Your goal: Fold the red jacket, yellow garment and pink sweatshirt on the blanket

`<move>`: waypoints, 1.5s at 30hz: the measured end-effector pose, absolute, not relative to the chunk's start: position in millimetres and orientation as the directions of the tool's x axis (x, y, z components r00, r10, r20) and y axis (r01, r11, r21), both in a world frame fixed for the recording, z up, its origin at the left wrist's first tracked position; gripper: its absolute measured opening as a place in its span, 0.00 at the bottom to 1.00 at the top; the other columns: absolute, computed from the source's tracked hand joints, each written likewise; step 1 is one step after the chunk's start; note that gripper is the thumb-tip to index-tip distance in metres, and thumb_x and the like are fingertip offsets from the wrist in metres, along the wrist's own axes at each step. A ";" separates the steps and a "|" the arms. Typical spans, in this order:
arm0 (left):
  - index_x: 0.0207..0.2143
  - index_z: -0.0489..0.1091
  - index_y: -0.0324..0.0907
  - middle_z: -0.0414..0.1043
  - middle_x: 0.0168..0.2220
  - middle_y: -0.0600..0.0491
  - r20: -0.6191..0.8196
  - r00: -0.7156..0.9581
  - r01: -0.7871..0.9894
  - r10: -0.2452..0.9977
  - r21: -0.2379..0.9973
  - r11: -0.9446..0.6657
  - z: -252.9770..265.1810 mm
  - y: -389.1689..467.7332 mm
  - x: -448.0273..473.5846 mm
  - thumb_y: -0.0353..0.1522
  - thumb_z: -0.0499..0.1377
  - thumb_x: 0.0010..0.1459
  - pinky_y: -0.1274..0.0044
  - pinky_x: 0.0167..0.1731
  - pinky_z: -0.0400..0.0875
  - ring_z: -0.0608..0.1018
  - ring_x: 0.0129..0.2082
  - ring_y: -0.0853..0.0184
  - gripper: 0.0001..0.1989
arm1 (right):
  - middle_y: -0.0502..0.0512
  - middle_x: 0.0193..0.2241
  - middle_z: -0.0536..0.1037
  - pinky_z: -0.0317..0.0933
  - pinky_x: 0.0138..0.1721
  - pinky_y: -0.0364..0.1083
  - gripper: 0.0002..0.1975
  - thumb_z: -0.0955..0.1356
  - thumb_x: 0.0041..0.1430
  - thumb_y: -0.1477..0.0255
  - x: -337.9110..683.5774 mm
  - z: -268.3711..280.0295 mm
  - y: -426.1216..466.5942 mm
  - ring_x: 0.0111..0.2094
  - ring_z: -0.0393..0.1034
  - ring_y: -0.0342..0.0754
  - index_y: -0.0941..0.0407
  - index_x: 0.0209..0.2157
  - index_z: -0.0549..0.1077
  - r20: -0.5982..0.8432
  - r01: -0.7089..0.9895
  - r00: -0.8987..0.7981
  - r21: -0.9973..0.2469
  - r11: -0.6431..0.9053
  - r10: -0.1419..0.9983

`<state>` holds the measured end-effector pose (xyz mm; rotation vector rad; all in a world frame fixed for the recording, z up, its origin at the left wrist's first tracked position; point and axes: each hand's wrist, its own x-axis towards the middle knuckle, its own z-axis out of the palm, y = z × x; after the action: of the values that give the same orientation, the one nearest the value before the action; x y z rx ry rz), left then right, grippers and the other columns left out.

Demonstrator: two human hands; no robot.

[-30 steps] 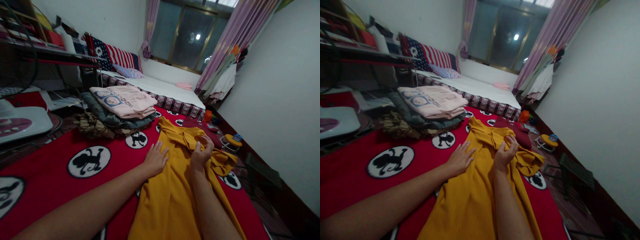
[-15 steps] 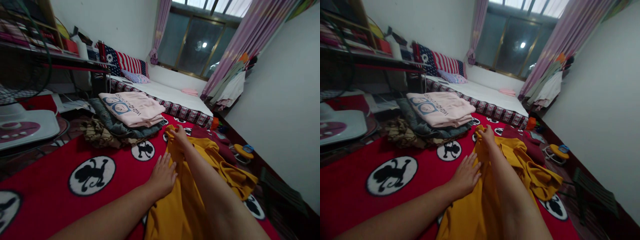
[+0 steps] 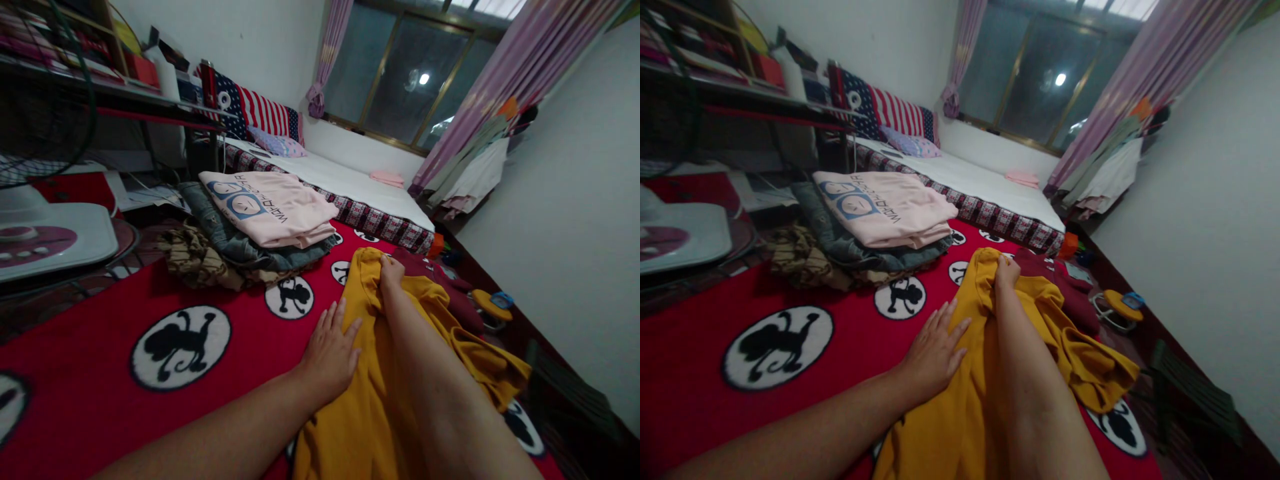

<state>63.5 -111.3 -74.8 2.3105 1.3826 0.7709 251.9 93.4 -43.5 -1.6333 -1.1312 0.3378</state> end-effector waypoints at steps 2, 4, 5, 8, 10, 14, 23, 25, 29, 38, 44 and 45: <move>0.61 0.63 0.46 0.44 0.69 0.43 0.293 0.360 0.667 0.885 0.582 -0.465 -72.6 -110.5 62.9 0.37 0.56 0.60 0.59 0.64 0.51 0.54 0.67 0.50 0.26 | 0.64 0.39 0.80 0.63 0.47 0.51 0.12 0.65 0.54 0.69 251.1 -45.0 91.0 0.47 0.71 0.59 0.60 0.35 0.78 0.280 0.622 0.518 -0.772 -0.131 0.809; 0.58 0.66 0.45 0.52 0.66 0.44 0.313 0.309 0.604 0.898 0.665 -0.440 -68.7 -107.9 62.0 0.36 0.56 0.61 0.61 0.63 0.56 0.60 0.64 0.54 0.22 | 0.66 0.43 0.79 0.61 0.51 0.54 0.09 0.68 0.53 0.71 246.4 -45.0 90.9 0.52 0.69 0.61 0.58 0.36 0.78 0.228 0.709 0.517 -0.654 -0.263 0.825; 0.56 0.67 0.44 0.57 0.64 0.44 0.321 0.263 0.559 0.910 0.718 -0.415 -66.8 -106.0 61.6 0.35 0.55 0.62 0.63 0.61 0.59 0.64 0.62 0.56 0.20 | 0.67 0.44 0.78 0.60 0.52 0.55 0.09 0.69 0.53 0.72 243.3 -44.4 91.7 0.52 0.69 0.62 0.58 0.37 0.78 0.202 0.741 0.512 -0.596 -0.310 0.835; 0.49 0.71 0.43 0.66 0.56 0.47 0.326 0.101 0.401 0.940 0.851 -0.339 -64.2 -98.5 60.5 0.30 0.54 0.62 0.68 0.57 0.65 0.71 0.55 0.62 0.14 | 0.70 0.46 0.77 0.60 0.51 0.57 0.11 0.69 0.55 0.73 234.5 -38.5 94.6 0.52 0.69 0.62 0.59 0.41 0.76 0.140 0.809 0.484 -0.448 -0.381 0.863; 0.44 0.73 0.41 0.68 0.52 0.47 0.330 0.045 0.312 0.943 0.892 -0.327 -66.0 -93.5 60.0 0.25 0.54 0.60 0.70 0.54 0.67 0.72 0.52 0.64 0.13 | 0.72 0.47 0.76 0.61 0.50 0.57 0.14 0.69 0.56 0.73 229.6 -30.6 93.1 0.52 0.70 0.62 0.61 0.45 0.74 0.112 0.839 0.462 -0.376 -0.393 0.880; 0.39 0.74 0.39 0.70 0.47 0.47 0.341 0.003 0.203 0.940 0.920 -0.335 -72.9 -85.6 59.3 0.17 0.52 0.54 0.74 0.48 0.72 0.76 0.44 0.68 0.17 | 0.71 0.51 0.73 0.61 0.51 0.56 0.23 0.68 0.57 0.70 218.4 -10.1 73.3 0.54 0.67 0.61 0.61 0.54 0.67 0.207 0.913 0.374 -0.252 -0.320 0.904; 0.36 0.74 0.39 0.72 0.43 0.47 0.353 -0.060 0.171 0.934 0.925 -0.338 -74.3 -75.6 55.3 0.19 0.54 0.54 0.73 0.46 0.74 0.76 0.43 0.65 0.13 | 0.59 0.68 0.51 0.45 0.64 0.57 0.31 0.54 0.68 0.57 225.2 -44.1 31.8 0.68 0.44 0.56 0.58 0.66 0.51 0.083 0.985 -0.155 -0.066 0.160 0.984; 0.36 0.74 0.38 0.72 0.43 0.47 0.368 -0.051 0.167 0.928 0.920 -0.355 -75.2 -73.9 53.9 0.19 0.54 0.54 0.73 0.46 0.74 0.76 0.44 0.65 0.12 | 0.56 0.69 0.45 0.44 0.64 0.60 0.33 0.53 0.67 0.55 229.0 -50.2 35.7 0.69 0.40 0.57 0.57 0.68 0.46 -0.004 0.992 -0.083 -0.091 0.083 0.997; 0.38 0.73 0.38 0.71 0.44 0.47 0.312 -0.051 0.057 0.949 0.949 -0.309 -78.4 -70.7 52.0 0.20 0.52 0.55 0.77 0.35 0.76 0.77 0.38 0.67 0.13 | 0.59 0.68 0.50 0.44 0.61 0.68 0.32 0.56 0.66 0.55 221.4 -40.0 23.7 0.67 0.45 0.62 0.54 0.66 0.52 -0.013 0.995 -0.057 -0.083 0.056 0.998; 0.40 0.73 0.37 0.73 0.42 0.46 0.195 -0.039 -0.110 0.980 0.974 -0.198 -78.6 -69.3 52.0 0.21 0.50 0.56 0.82 0.26 0.74 0.78 0.33 0.70 0.15 | 0.55 0.34 0.77 0.63 0.41 0.46 0.12 0.62 0.55 0.81 181.0 0.6 -154.5 0.36 0.71 0.47 0.55 0.35 0.73 0.408 0.710 -0.466 -0.357 0.607 0.785; 0.37 0.73 0.36 0.73 0.42 0.47 0.228 -0.020 -0.115 0.973 0.967 -0.229 -81.7 -68.0 51.8 0.19 0.49 0.54 0.81 0.29 0.75 0.78 0.33 0.70 0.15 | 0.56 0.57 0.69 0.53 0.59 0.56 0.31 0.60 0.47 0.88 187.3 2.6 -244.6 0.59 0.61 0.51 0.51 0.52 0.70 0.005 0.644 -0.730 -0.331 0.690 0.683; 0.37 0.73 0.36 0.73 0.42 0.47 0.228 -0.021 -0.111 0.974 0.967 -0.228 -81.6 -68.0 51.6 0.19 0.49 0.54 0.81 0.29 0.75 0.78 0.33 0.70 0.15 | 0.56 0.61 0.65 0.51 0.61 0.58 0.33 0.61 0.47 0.87 189.7 -1.8 -251.2 0.62 0.56 0.52 0.49 0.55 0.68 -0.024 0.660 -0.723 -0.318 0.680 0.691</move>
<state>51.6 -68.0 -81.6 1.2853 1.0124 1.4332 189.7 -251.2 -1.8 -1.1247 -2.7894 0.4697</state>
